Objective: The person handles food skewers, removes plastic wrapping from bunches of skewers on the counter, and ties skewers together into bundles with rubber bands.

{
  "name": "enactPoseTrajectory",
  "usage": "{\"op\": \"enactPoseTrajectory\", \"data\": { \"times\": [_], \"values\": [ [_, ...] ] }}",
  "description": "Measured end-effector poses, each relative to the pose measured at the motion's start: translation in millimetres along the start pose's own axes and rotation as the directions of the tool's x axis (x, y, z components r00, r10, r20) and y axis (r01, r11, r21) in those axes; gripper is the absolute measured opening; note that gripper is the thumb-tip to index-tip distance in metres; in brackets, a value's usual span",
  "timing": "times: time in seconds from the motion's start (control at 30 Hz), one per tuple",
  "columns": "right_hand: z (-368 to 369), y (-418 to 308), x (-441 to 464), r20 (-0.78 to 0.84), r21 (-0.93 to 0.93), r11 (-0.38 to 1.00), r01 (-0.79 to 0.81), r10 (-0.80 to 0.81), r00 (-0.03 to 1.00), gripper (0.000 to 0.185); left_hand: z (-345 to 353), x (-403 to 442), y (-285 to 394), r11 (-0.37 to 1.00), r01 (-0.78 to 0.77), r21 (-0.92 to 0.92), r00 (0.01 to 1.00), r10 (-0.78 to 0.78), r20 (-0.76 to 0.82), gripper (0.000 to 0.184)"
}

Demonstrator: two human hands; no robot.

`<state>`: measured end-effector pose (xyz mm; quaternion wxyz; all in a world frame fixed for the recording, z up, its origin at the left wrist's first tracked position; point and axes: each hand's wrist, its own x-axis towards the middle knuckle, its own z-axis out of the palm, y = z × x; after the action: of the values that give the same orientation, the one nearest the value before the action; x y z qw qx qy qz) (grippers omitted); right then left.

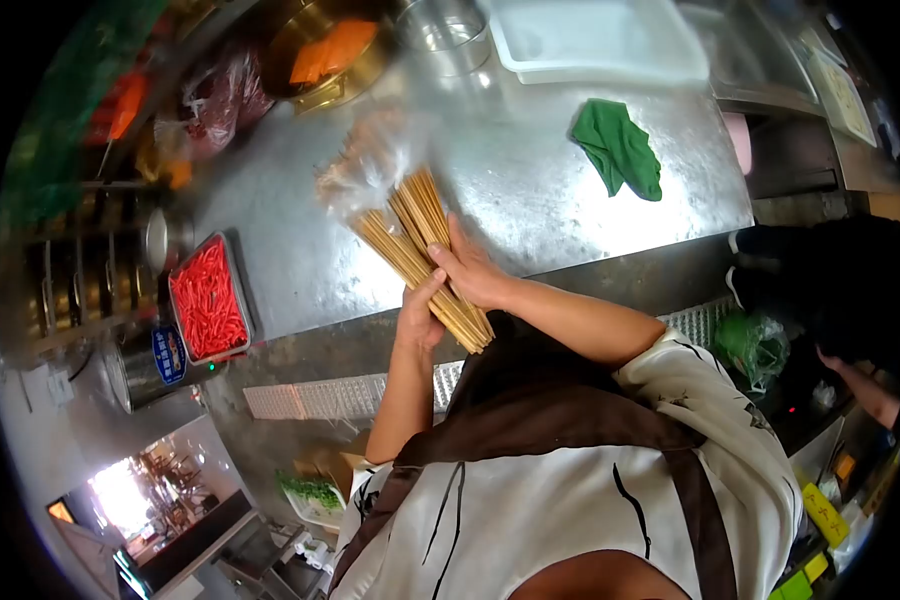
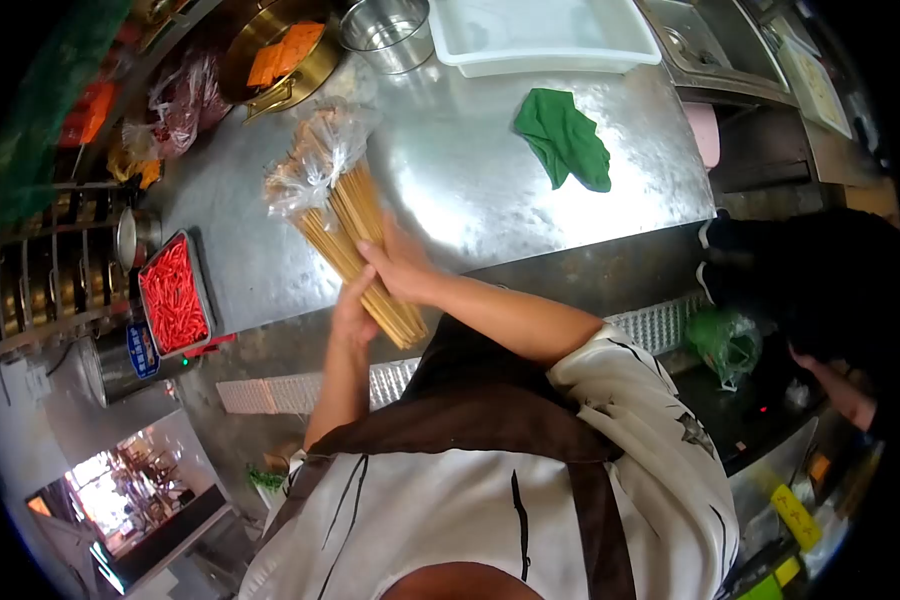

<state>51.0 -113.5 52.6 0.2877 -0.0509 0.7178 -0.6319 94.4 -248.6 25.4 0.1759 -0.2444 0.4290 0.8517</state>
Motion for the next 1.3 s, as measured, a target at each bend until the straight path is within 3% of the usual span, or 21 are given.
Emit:
{"op": "enactPoseTrajectory", "data": {
  "times": [0.1,0.13,0.17,0.3,0.37,0.4,0.47,0.6,0.63,0.7,0.77,0.83,0.9,0.97,1.0,1.03,1.1,1.17,1.23,1.27,1.3],
  "values": [
    [-2.5,10.4,-1.2,0.109,0.057,0.997,0.054,-0.06,0.992,0.074,3.2,-7.0,-3.0,1.0,-0.018,0.01,0.999,0.018,-0.032,0.054],
    [6.4,20.5,0.9,-0.029,-0.026,0.99,0.141,-0.142,0.99,0.076,3.8,-10.4,-3.6,1.0,-0.018,0.015,0.999,0.019,-0.037,0.053],
    [9.3,18.9,-3.1,0.004,-0.024,0.988,0.149,-0.149,0.989,0.076,5.1,-15.2,-7.0,0.999,-0.038,0.006,0.997,0.039,-0.062,0.053],
    [12.1,4.1,-24.9,0.106,0.19,0.971,0.144,-0.166,0.98,0.08,13.7,-43.6,-21.0,0.985,-0.172,0.024,0.98,0.174,-0.095,0.051],
    [12.6,-5.2,-27.2,0.189,0.243,0.97,0.03,-0.078,0.979,0.085,12.3,-59.8,-18.7,0.983,-0.132,0.131,0.982,0.147,-0.115,0.051],
    [18.5,-3.2,-25.6,0.244,0.231,0.973,0.026,-0.084,0.966,0.085,12.3,-69.5,-18.0,0.98,-0.161,0.113,0.971,0.178,-0.158,0.051],
    [33.7,0.8,-21.8,0.264,0.085,0.984,0.155,-0.173,0.949,0.089,12.5,-86.4,-15.6,0.894,-0.266,0.361,0.926,0.341,-0.16,0.051],
    [71.3,-8.7,-21.9,0.386,0.005,0.96,0.279,-0.26,0.885,0.1,3.8,-118.8,-3.9,0.818,-0.352,0.455,0.848,0.484,-0.214,0.048],
    [83.8,-9.4,-19.1,0.452,0.0,0.959,0.282,-0.251,0.856,0.1,-5.1,-127.2,-2.7,0.823,-0.362,0.439,0.818,0.506,-0.274,0.048],
    [114.4,-11.9,-13.4,0.539,0.055,0.966,0.251,-0.24,0.807,0.1,-24.3,-144.4,-0.4,0.927,-0.332,0.174,0.852,0.374,-0.366,0.052],
    [145.4,-30.5,-17.6,0.664,0.123,0.971,0.203,-0.232,0.711,0.096,-38.2,-166.2,-1.2,0.897,-0.433,0.086,0.773,0.419,-0.476,0.046],
    [178.8,-41.5,-24.7,0.783,0.088,0.992,0.085,-0.122,0.61,0.092,-56.0,-192.6,-1.9,0.78,-0.559,-0.281,0.761,0.348,-0.548,0.04],
    [214.7,-38.6,-24.5,0.841,0.024,0.987,0.16,-0.106,0.531,0.086,-88.9,-218.4,-10.3,0.707,-0.596,-0.38,0.738,0.296,-0.607,0.038],
    [239.4,-28.1,-13.6,0.874,0.049,0.999,-0.014,-0.036,0.485,0.08,-115.0,-240.3,-14.1,0.514,-0.659,-0.55,0.733,0.274,-0.622,0.039],
    [252.8,-26.6,-6.5,0.88,0.008,0.999,0.036,-0.024,0.474,0.068,-133.8,-256.1,-18.3,0.518,-0.678,-0.523,0.715,0.296,-0.633,0.04],
    [259.7,-20.5,5.6,0.894,-0.006,0.999,0.043,-0.014,0.448,0.068,-149.7,-267.9,-23.1,0.493,-0.697,-0.52,0.698,0.301,-0.65,0.04],
    [275.1,-9.1,30.9,0.961,-0.216,0.967,0.132,0.187,0.202,0.057,-184.3,-293.9,-29.6,0.434,-0.743,-0.51,0.64,0.235,-0.732,0.041],
    [283.4,-11.9,34.6,0.926,-0.37,0.847,0.382,0.368,0.082,0.048,-220.3,-318.8,-38.4,0.429,-0.762,-0.485,0.611,0.23,-0.757,0.041],
    [295.8,-8.6,37.9,0.877,-0.338,0.79,0.512,0.461,-0.133,0.036,-255.2,-341.2,-45.8,0.336,-0.802,-0.494,0.571,0.184,-0.8,0.041],
    [306.6,-10.9,45.2,0.871,-0.342,0.785,0.517,0.471,-0.138,0.036,-269.9,-348.3,-42.5,0.338,-0.832,-0.44,0.496,0.097,-0.863,0.039],
    [321.0,-14.5,53.7,0.853,-0.45,0.818,0.358,0.513,-0.099,0.034,-289.2,-356.2,-36.6,0.329,-0.836,-0.44,0.493,0.096,-0.865,0.039]
  ]
}}
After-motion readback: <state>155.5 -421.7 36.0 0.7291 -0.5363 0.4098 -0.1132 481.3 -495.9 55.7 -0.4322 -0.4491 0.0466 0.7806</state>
